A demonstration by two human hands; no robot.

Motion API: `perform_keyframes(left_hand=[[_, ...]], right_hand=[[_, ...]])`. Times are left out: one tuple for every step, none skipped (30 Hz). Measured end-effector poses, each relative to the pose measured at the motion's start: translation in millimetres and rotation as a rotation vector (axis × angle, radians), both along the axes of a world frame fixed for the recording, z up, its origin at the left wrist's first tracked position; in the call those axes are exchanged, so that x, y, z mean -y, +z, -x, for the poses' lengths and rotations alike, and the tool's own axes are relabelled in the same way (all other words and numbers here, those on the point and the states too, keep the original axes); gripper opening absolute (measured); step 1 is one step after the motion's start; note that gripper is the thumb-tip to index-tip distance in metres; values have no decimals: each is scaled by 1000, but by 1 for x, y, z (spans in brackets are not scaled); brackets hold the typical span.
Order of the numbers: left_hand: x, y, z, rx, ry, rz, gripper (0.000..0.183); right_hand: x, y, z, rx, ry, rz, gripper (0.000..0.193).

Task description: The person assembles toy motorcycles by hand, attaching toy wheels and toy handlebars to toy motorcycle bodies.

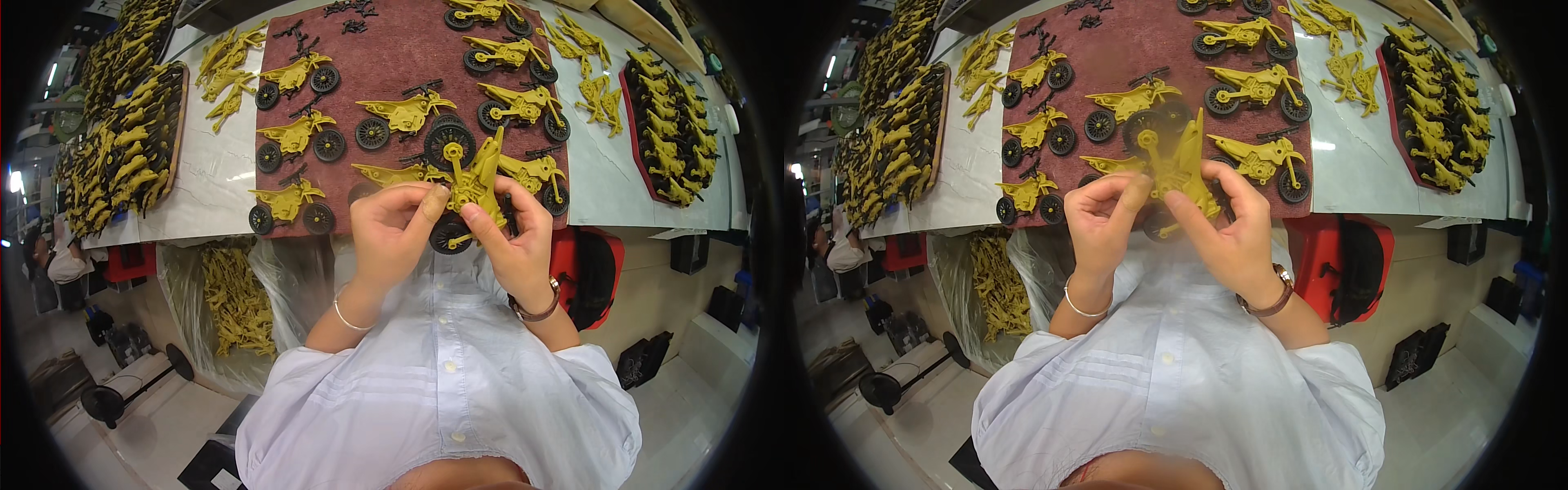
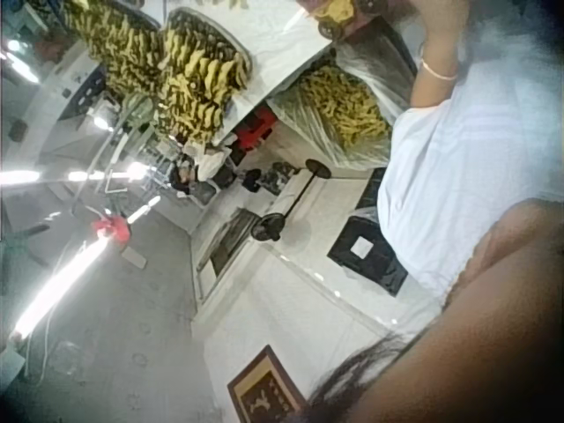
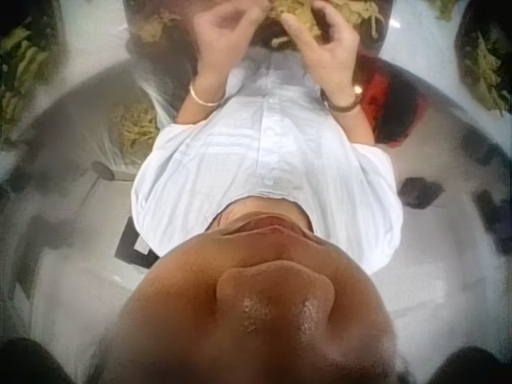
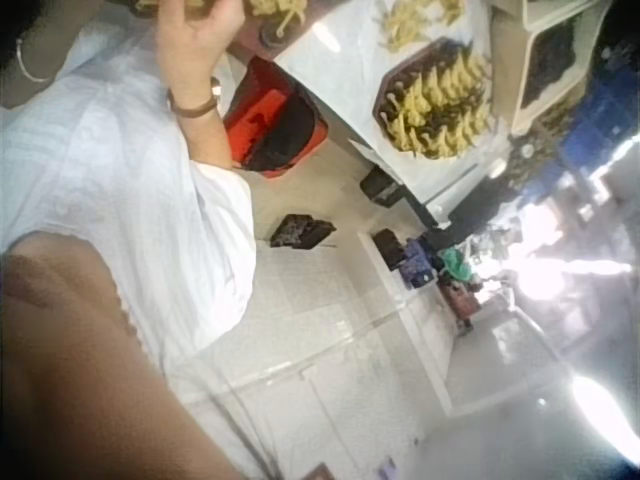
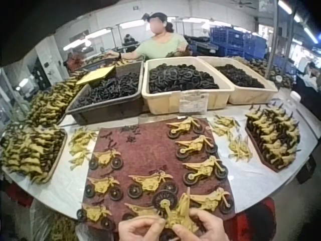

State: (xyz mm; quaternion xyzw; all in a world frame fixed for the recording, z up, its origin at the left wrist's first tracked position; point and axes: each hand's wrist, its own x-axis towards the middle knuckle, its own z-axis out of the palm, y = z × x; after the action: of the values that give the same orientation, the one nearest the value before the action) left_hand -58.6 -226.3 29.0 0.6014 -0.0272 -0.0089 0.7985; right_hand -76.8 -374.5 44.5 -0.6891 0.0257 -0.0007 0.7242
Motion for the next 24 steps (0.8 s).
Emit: perform_keyframes(left_hand=[[-2,-1,0,0,-1,0,10],[-5,-1,-1,-9,-44,13,9],[-8,-2,-1,-17,-86,26,10],[-11,-2,-1,-18,-86,25,10],[-13,-2,-1,-13,-134,59,10],[-14,-2,-2,-8,-181,94,11],[-15,-3,-2,-8,-182,93,11],[-15,-4,-2,-4,-188,86,12],[-16,-4,-2,1,-194,80,13],[-15,-4,-2,1,-195,79,13],[-15,-4,-2,-13,-195,99,13],[-15,-4,-2,-27,-194,119,13],[-15,-4,-2,-28,-194,119,13],[-16,-5,-2,-16,-196,117,13],[-16,-5,-2,-5,-198,115,12],[-16,-5,-2,-5,-199,114,12],[-17,-6,-2,-1,-201,110,13],[-17,-6,-2,3,-203,105,13],[-17,-6,-2,3,-203,105,13],[-18,-6,-2,-1,-202,138,13],[-18,-5,-1,-5,-200,171,14],[-18,-5,-1,-5,-200,171,14],[-16,-4,-1,21,-193,130,15],[-15,-3,0,46,-185,89,15]], right_hand=[[0,0,0,-1,-6,6,26],[1,1,0,-1,-12,12,26],[2,2,0,-2,-13,11,26],[2,4,0,-27,-5,-37,26],[3,5,0,-52,4,-86,25],[4,5,0,-53,3,-87,25],[5,6,0,-58,24,-103,25],[6,6,-1,-63,44,-119,25],[6,6,-1,-63,43,-119,25],[6,5,-1,-49,49,-115,25],[6,5,-1,-35,55,-111,25],[6,5,-1,-35,54,-111,25],[5,7,-1,-37,55,-109,25],[5,7,0,-39,55,-107,24],[5,7,0,-40,55,-108,24],[5,6,0,-38,57,-106,25],[5,6,0,-36,58,-104,25],[5,7,0,-36,58,-104,25],[4,7,0,-37,57,-103,25],[4,7,0,-38,55,-101,25],[4,7,0,-38,55,-102,25],[4,7,0,-41,52,-101,25],[3,7,0,-44,50,-101,25],[3,6,1,-44,50,-101,25]])
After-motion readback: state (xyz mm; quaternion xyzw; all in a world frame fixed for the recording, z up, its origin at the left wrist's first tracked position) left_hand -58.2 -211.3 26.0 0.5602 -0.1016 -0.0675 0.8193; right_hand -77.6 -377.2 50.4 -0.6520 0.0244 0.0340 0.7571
